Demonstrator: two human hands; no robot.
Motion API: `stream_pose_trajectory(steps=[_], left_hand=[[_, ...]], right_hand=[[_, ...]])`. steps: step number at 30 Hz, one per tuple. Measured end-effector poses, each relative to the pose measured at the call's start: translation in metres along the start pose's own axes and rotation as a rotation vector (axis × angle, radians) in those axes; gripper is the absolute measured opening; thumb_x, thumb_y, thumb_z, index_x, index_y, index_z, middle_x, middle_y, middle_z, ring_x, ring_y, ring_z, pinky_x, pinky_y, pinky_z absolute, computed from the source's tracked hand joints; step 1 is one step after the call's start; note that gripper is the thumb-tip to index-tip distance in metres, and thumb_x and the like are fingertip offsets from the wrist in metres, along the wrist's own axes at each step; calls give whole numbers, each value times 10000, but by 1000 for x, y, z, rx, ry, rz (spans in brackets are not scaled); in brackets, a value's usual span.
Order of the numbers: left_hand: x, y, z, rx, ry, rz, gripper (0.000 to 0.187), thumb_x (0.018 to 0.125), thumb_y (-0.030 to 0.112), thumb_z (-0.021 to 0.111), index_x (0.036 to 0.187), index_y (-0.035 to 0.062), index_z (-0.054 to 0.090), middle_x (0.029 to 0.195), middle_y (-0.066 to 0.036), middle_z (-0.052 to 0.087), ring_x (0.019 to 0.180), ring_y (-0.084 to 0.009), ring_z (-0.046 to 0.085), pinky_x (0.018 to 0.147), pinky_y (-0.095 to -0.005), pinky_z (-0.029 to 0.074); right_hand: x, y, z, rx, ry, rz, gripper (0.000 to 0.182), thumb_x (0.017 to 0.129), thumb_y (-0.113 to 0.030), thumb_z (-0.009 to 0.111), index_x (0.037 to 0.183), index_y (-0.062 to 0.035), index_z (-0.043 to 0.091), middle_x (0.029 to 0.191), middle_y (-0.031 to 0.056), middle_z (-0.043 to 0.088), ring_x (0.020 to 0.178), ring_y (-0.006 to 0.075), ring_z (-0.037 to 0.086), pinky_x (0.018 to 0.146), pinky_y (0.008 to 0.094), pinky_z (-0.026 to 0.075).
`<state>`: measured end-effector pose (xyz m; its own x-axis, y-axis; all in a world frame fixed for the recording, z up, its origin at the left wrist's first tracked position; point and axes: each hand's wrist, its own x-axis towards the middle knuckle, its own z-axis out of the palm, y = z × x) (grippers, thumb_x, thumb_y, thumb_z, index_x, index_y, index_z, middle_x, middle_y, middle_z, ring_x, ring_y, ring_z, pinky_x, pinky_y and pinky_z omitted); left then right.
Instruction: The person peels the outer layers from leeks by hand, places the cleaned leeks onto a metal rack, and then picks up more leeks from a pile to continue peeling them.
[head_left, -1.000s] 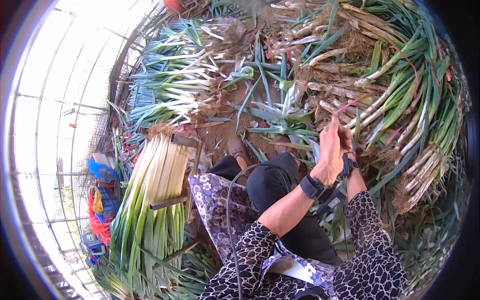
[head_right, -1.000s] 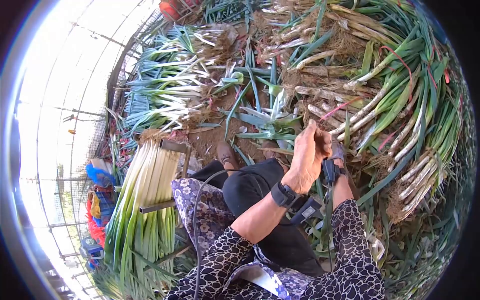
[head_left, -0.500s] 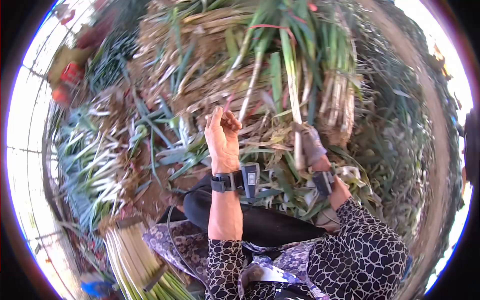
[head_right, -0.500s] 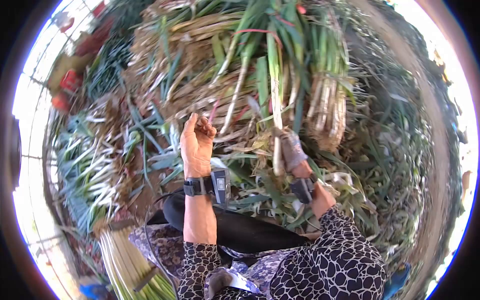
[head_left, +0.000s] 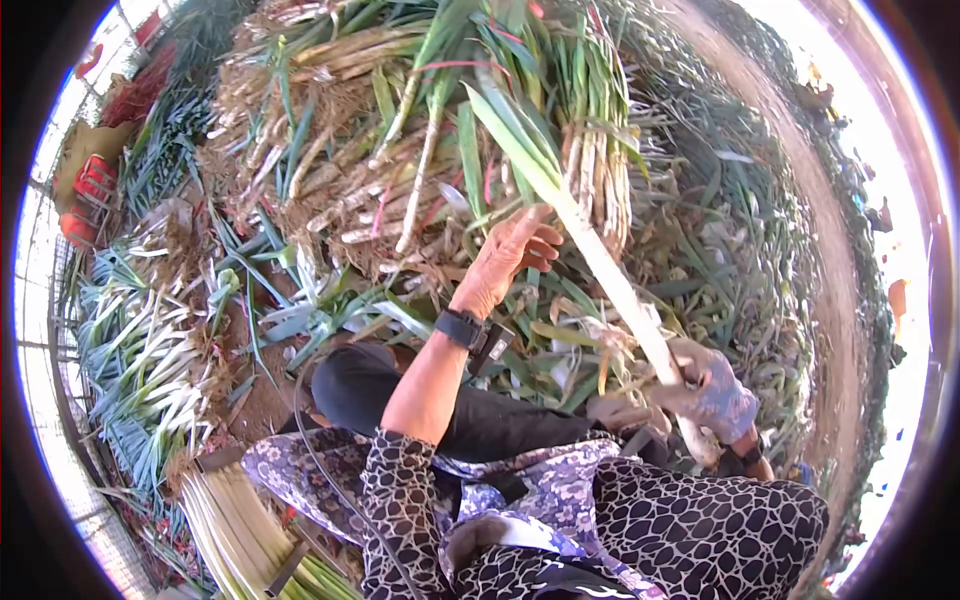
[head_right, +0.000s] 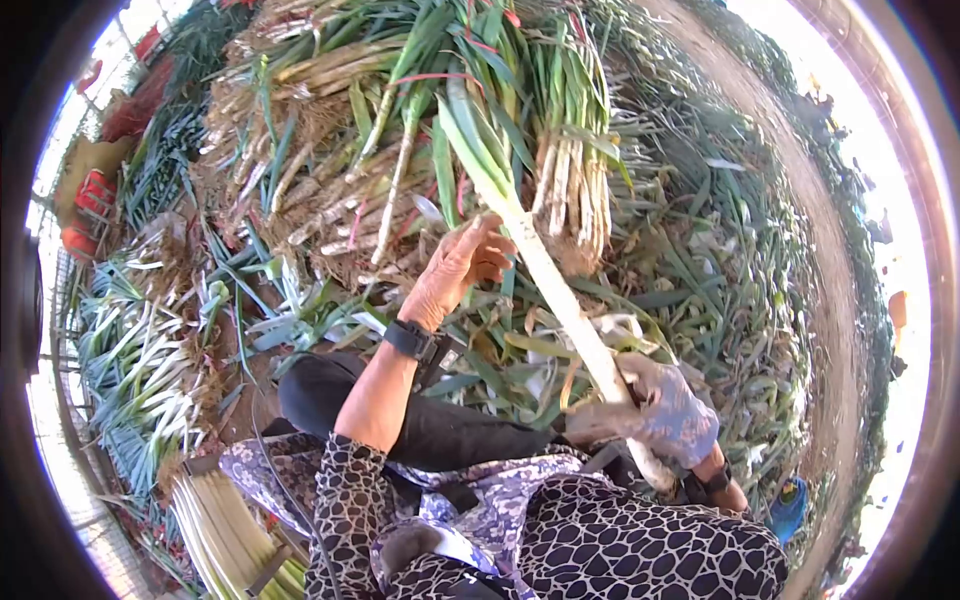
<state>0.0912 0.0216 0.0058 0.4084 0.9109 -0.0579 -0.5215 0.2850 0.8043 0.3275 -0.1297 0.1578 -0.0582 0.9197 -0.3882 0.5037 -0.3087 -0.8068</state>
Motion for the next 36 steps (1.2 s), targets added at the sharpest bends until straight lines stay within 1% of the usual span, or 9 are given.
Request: stream_pose_trajectory(steps=[2,6,10,12,16,20,28,32,36], left_hand=[[0,-8,9,-18,-121,2,494,909,390,564,1250,39,499,972,-38,636,851,-121,623,707,-281,525],[-27,17,28,-192,-184,162,542,844,211,668,1293,0,449,1057,-66,616,947,-141,611,823,-301,530],[-47,41,33,-39,-167,281,644,749,114,743,1299,-5,431,1037,-102,615,954,-203,615,756,-306,535],[-49,42,29,-102,-4,346,581,756,85,731,1262,-6,460,1034,-107,618,926,-205,626,749,-307,541],[-45,60,-8,-64,415,660,359,804,-11,656,1140,2,531,1027,-97,626,887,-190,636,734,-292,543],[-62,82,-52,59,637,807,357,787,-3,683,1114,13,542,1039,-64,611,900,-144,603,757,-256,508],[-68,97,-76,368,919,887,391,719,22,756,1050,4,550,885,-31,611,787,-133,579,757,-252,466],[-60,76,-83,1318,1188,636,195,725,84,735,897,50,651,819,-64,676,638,-144,611,616,-278,498],[-39,35,-80,1762,707,340,147,752,170,710,821,63,635,680,-80,629,547,-160,579,535,-307,464]], right_hand=[[-17,-12,-12,-472,-285,-246,532,680,-255,785,1098,-4,573,739,115,643,597,205,602,570,291,466],[-44,33,-20,-894,-39,-686,604,681,-387,749,1121,-9,578,843,143,639,794,341,606,706,420,459],[-8,65,-12,-815,90,-413,551,761,-320,706,1190,-11,550,862,165,619,783,314,603,715,393,473],[19,58,13,-439,143,-221,490,799,-245,704,1206,-26,543,912,148,630,774,220,617,656,318,489],[94,72,80,70,38,-304,463,800,-184,718,1212,-57,549,998,73,639,828,125,596,653,264,497],[142,60,150,34,77,-536,447,765,-182,739,1156,-43,573,942,146,654,823,192,644,696,302,513],[174,66,203,94,39,-528,440,772,-224,728,1159,-73,583,919,166,663,838,264,669,709,334,520],[180,64,207,34,-35,-496,437,795,-227,703,1186,-79,574,946,163,662,845,252,664,704,325,514],[202,64,208,-29,-11,-411,377,825,-208,663,1168,-70,585,914,116,677,833,216,657,687,315,504]])
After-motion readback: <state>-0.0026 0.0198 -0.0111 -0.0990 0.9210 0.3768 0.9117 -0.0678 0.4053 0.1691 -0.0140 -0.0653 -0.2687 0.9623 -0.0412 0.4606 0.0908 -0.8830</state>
